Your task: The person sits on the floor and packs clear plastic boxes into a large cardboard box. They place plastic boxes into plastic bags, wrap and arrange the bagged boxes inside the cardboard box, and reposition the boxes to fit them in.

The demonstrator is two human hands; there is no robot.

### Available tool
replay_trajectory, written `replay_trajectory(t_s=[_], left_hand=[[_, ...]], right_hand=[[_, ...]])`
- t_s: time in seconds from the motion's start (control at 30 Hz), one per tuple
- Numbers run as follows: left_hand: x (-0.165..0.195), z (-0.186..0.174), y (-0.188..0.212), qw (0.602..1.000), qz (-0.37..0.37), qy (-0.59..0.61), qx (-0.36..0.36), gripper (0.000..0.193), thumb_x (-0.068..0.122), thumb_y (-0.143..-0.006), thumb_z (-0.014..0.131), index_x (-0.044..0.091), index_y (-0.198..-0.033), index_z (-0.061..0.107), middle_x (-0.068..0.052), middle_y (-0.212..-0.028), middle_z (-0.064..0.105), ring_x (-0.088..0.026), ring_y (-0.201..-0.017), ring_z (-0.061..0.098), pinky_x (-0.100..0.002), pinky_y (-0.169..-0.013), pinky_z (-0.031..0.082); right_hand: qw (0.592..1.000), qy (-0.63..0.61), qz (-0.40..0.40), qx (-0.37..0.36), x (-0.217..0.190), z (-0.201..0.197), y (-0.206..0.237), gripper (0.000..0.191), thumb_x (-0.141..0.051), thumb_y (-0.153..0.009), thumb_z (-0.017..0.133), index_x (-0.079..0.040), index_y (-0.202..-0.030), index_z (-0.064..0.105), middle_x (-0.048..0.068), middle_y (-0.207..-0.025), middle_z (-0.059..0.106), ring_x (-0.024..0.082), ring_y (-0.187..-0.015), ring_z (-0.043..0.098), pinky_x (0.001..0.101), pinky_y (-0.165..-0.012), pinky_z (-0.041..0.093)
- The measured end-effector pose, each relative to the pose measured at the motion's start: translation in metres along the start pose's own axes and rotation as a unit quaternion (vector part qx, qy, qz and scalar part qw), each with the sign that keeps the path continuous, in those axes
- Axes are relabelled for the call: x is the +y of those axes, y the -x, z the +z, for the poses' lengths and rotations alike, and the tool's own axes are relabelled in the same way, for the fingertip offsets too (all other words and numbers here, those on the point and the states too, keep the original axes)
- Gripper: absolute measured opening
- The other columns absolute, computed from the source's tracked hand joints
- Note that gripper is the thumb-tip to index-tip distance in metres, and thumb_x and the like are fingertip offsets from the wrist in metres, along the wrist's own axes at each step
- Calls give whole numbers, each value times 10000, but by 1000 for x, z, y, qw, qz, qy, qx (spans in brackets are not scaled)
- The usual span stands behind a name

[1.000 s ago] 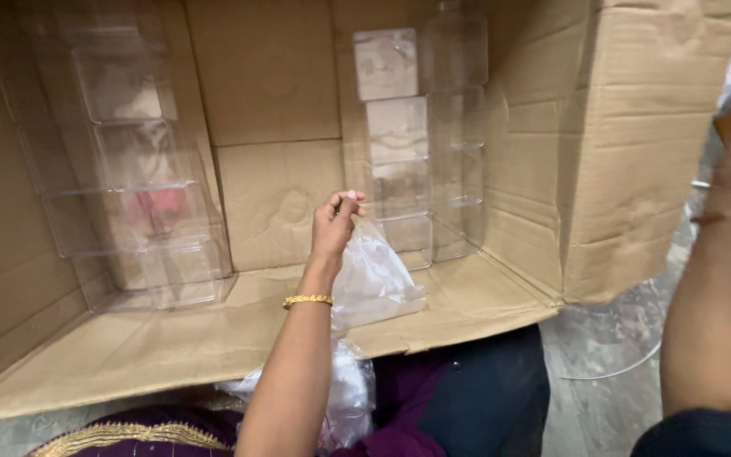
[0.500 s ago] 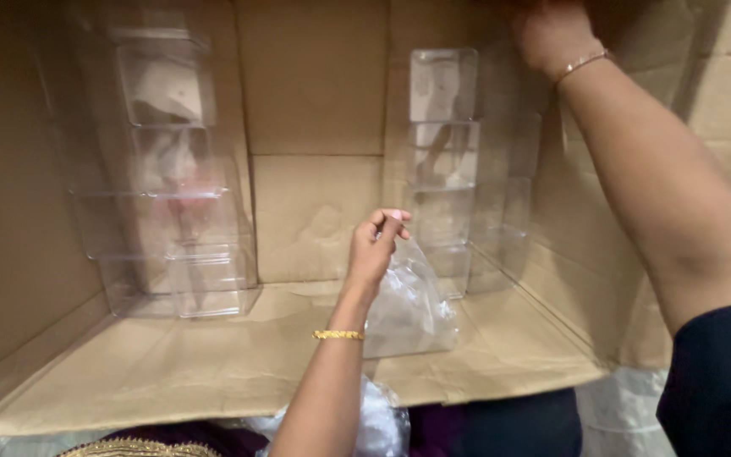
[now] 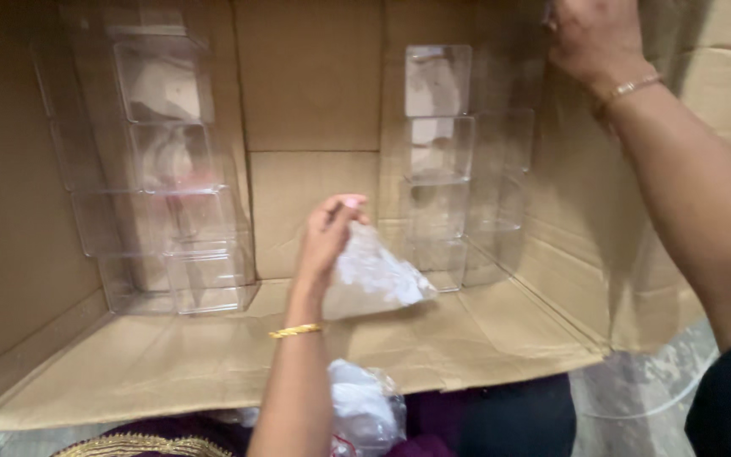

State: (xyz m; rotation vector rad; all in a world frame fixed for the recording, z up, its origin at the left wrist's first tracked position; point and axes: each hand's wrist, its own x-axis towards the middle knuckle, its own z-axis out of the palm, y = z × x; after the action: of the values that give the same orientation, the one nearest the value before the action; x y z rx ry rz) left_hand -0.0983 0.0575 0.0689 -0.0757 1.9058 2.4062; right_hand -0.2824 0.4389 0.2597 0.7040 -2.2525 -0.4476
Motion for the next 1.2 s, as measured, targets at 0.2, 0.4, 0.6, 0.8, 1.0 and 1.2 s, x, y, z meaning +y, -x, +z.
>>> replay_trajectory(t_s=[0.2, 0.4, 0.6, 0.8, 1.0, 1.2], left_hand=[[1, -27, 10, 997, 18, 63, 30, 336, 292, -1032, 588, 10, -1188, 683, -14, -882, 681, -19, -503, 345, -212, -445, 266], [-5, -9, 28, 992, -77, 19, -103, 613, 572, -1008, 406, 112, -1323, 661, 5, -1151, 700, -30, -540, 363, -205, -469, 264], [-2, -2, 43, 944, -182, 91, -259, 848, 759, -921, 368, 232, -1585, 350, -107, -1362, 663, -41, -536, 313, -198, -476, 257], [5, -3, 46, 932, -188, 156, -266, 865, 737, -888, 448, 286, -1611, 301, -159, -1374, 584, -57, -534, 337, -203, -462, 263], [-4, -7, 40, 935, -139, 209, -251, 860, 771, -922, 484, 229, -1577, 355, -255, -1358, 627, -35, -516, 314, -180, -454, 261], [-21, -14, 24, 971, -234, 45, -15, 946, 832, -760, 393, 313, -1549, 348, -140, -1250, 591, -128, -794, 664, -329, -603, 556]], right_hand=[[911, -352, 184, 108, -63, -70, 61, 211, 41, -973, 614, -23, -1173, 637, 120, -1031, 676, 222, -935, 661, 345, -846, 546], [491, -724, 460, -151, -215, -35, 98, 115, -85, -994, 566, -127, -1032, 666, 41, -921, 724, 182, -754, 731, 325, -645, 627], [416, -808, 362, -206, -281, -27, 110, 246, -158, -1008, 599, -74, -1238, 615, 38, -1082, 699, 185, -953, 704, 368, -765, 626], [464, -809, 300, -202, -263, -43, 110, 387, -262, -980, 638, -106, -1333, 610, 58, -1306, 623, 204, -1201, 610, 391, -908, 616], [756, -581, 277, -122, -278, -28, 121, 344, -303, -1076, 573, -171, -1376, 679, 68, -1375, 594, 256, -1315, 543, 465, -1140, 448], [920, -291, 245, -90, -279, -2, 135, 791, -198, -761, 823, -137, -1486, 512, 193, -1463, 424, 431, -1376, 338, 603, -1035, 342]])
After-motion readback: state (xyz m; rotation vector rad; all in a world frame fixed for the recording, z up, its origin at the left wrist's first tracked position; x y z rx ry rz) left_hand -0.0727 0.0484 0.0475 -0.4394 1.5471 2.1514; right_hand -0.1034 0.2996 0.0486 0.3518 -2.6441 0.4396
